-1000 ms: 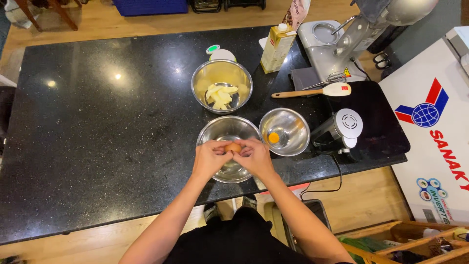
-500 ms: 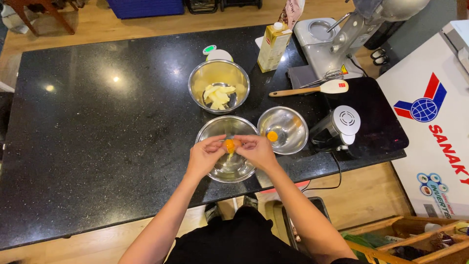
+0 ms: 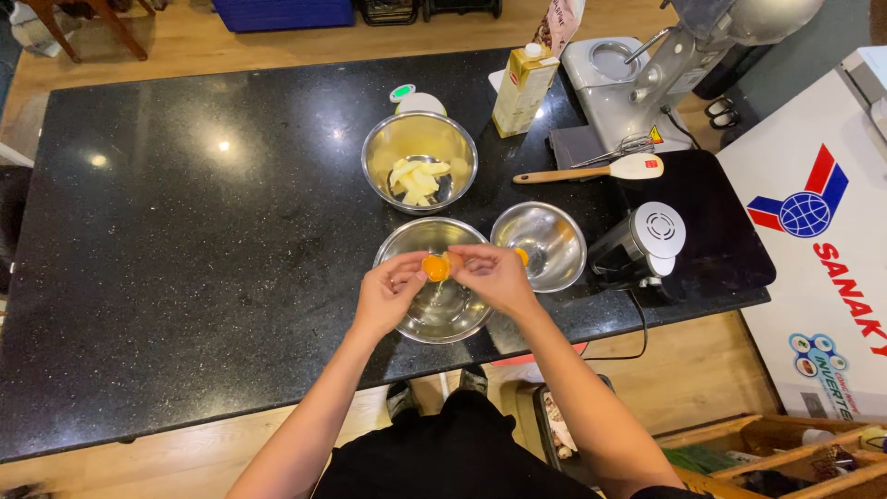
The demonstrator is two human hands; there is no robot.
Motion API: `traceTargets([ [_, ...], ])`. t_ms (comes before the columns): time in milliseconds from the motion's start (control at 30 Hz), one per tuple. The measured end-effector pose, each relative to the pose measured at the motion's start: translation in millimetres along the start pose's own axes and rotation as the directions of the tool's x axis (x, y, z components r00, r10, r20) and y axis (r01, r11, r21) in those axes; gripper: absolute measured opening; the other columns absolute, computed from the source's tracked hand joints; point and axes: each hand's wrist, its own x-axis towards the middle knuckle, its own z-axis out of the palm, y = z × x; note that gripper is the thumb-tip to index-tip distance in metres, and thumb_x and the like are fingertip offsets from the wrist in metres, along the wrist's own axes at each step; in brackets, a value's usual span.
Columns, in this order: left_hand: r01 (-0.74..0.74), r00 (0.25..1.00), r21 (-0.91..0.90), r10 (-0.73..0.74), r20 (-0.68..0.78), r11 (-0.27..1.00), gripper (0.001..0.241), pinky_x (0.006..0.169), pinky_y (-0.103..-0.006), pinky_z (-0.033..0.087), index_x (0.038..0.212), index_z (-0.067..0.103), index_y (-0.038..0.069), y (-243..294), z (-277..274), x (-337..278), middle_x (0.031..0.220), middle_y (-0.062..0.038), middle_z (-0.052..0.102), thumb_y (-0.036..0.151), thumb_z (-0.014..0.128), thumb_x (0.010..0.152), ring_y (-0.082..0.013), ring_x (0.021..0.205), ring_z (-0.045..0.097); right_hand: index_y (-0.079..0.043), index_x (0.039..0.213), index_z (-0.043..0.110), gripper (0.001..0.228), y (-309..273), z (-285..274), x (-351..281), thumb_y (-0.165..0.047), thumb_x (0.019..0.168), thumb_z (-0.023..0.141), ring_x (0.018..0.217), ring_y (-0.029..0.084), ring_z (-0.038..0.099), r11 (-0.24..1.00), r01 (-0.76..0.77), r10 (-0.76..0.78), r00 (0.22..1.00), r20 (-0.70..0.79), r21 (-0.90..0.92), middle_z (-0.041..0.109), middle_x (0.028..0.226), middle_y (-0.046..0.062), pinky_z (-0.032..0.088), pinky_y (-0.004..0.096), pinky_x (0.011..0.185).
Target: Cracking eggs into bowls at a bakery kitchen station.
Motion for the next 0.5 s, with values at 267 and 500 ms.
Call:
traceTargets([
  [267, -0.052, 0.998, -0.163, 0.047, -0.034, 0.985, 0.039, 0.089, -0.0327, 0.063, 0.130, 0.069, 0.004, -3, -1, 0, 0.111, -0.015, 0.075, -0.002, 0.070, 0.092, -0.0146, 0.093, 0.072, -0.007, 0.116, 0.079, 0.044, -10, 4, -4, -0.002, 0.074, 0.087, 0.068, 0.007, 0.067, 0.998, 0.013, -0.010, 0.999, -0.053, 0.059, 0.074, 0.090, 0.009, 0.062, 0.022, 0.070],
  [500, -0.088, 0.996, -0.153, 0.083, -0.034, 0.984, 0.039, 0.088, -0.0300, 0.063, 0.130, 0.069, 0.004, -14, -8, 9, 0.112, -0.012, 0.075, -0.003, 0.069, 0.092, -0.0133, 0.095, 0.072, -0.004, 0.108, 0.081, 0.041, -45, -6, -8, -0.003, 0.067, 0.088, 0.072, 0.023, 0.074, 0.948, 0.109, -0.106, 0.994, 0.027, -0.301, 0.073, 0.087, 0.021, 0.063, 0.030, 0.068],
])
